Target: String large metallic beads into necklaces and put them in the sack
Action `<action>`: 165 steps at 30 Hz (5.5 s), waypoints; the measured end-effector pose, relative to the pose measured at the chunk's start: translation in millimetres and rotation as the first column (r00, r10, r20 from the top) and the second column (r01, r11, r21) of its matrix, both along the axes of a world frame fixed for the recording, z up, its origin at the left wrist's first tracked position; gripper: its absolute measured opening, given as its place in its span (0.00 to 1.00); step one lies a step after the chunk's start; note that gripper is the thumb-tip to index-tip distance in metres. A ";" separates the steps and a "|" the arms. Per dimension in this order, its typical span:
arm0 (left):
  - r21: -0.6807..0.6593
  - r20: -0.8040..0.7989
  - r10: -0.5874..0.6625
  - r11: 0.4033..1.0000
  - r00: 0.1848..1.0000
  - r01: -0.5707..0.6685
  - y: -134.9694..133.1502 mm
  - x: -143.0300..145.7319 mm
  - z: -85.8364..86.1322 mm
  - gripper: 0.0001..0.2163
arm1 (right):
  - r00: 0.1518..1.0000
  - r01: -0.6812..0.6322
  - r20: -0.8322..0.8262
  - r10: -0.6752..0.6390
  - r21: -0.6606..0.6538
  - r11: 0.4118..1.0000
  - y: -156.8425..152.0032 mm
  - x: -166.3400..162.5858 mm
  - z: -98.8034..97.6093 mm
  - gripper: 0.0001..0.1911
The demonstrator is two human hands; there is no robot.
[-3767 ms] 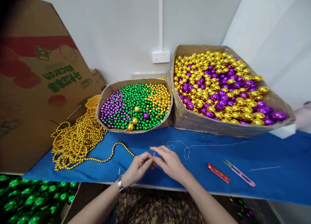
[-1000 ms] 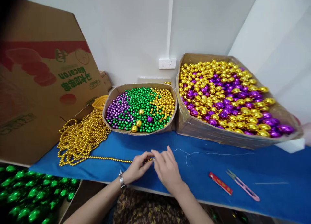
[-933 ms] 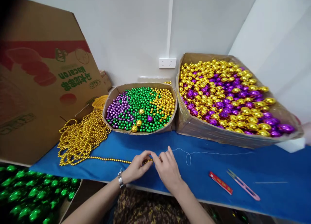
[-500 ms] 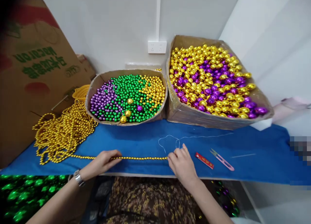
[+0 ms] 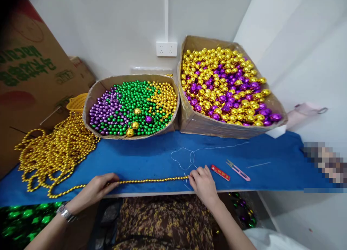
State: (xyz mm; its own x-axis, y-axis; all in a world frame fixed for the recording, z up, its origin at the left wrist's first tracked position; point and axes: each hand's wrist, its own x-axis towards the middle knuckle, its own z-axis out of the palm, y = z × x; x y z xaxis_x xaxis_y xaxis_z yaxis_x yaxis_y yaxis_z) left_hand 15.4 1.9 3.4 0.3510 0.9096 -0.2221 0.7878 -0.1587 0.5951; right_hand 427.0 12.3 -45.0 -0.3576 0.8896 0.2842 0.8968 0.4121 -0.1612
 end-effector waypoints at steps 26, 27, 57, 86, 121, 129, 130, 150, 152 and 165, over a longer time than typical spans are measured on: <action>0.057 0.011 0.005 0.998 1.000 -0.006 -2.7 -13.3 -13.0 0.05 | 0.985 -0.171 0.015 0.171 0.009 0.985 6.4 10.5 -21.2 0.19; 0.062 0.007 -0.001 0.998 1.000 0.001 -2.4 -13.1 -13.9 0.05 | 0.985 -0.171 0.017 0.171 0.014 0.985 6.4 10.6 -21.4 0.19; 0.076 -0.239 -0.003 0.997 0.971 0.021 0.5 -7.6 -21.2 0.08 | 0.989 0.051 0.143 -0.039 -0.077 0.996 -0.2 -5.4 -8.3 0.14; -0.198 0.454 0.325 0.945 0.830 -0.261 62.3 77.4 0.8 0.12 | 0.899 -0.384 -0.247 0.362 -0.049 0.922 69.4 -169.8 11.7 0.17; -0.243 0.402 0.271 0.952 0.875 -0.184 47.6 90.4 -39.1 0.16 | 0.873 -0.417 -0.279 0.399 -0.003 0.909 52.1 -131.5 -2.1 0.10; -0.187 0.370 0.303 0.950 0.878 -0.249 45.2 87.9 -40.1 0.13 | 0.902 -0.395 -0.217 0.375 -0.058 0.917 44.7 -125.0 -5.5 0.10; -0.145 0.334 0.289 0.956 0.897 -0.254 44.7 86.7 -39.9 0.12 | 0.906 -0.388 -0.207 0.368 -0.062 0.920 44.7 -126.8 -5.4 0.10; -0.115 0.265 0.239 0.970 0.934 -0.216 40.3 84.9 -34.1 0.10 | 0.907 -0.379 -0.226 0.356 -0.066 0.923 46.1 -152.9 -10.2 0.05; -0.133 0.289 0.235 0.970 0.928 -0.204 39.7 85.9 -33.4 0.11 | 0.901 -0.370 -0.264 0.344 -0.053 0.927 44.9 -150.9 -12.0 0.07; -0.663 0.554 0.619 0.732 0.556 -0.154 38.9 98.8 -30.4 0.15 | 0.828 -0.408 -0.449 0.335 -0.075 0.910 44.7 -139.8 -10.8 0.08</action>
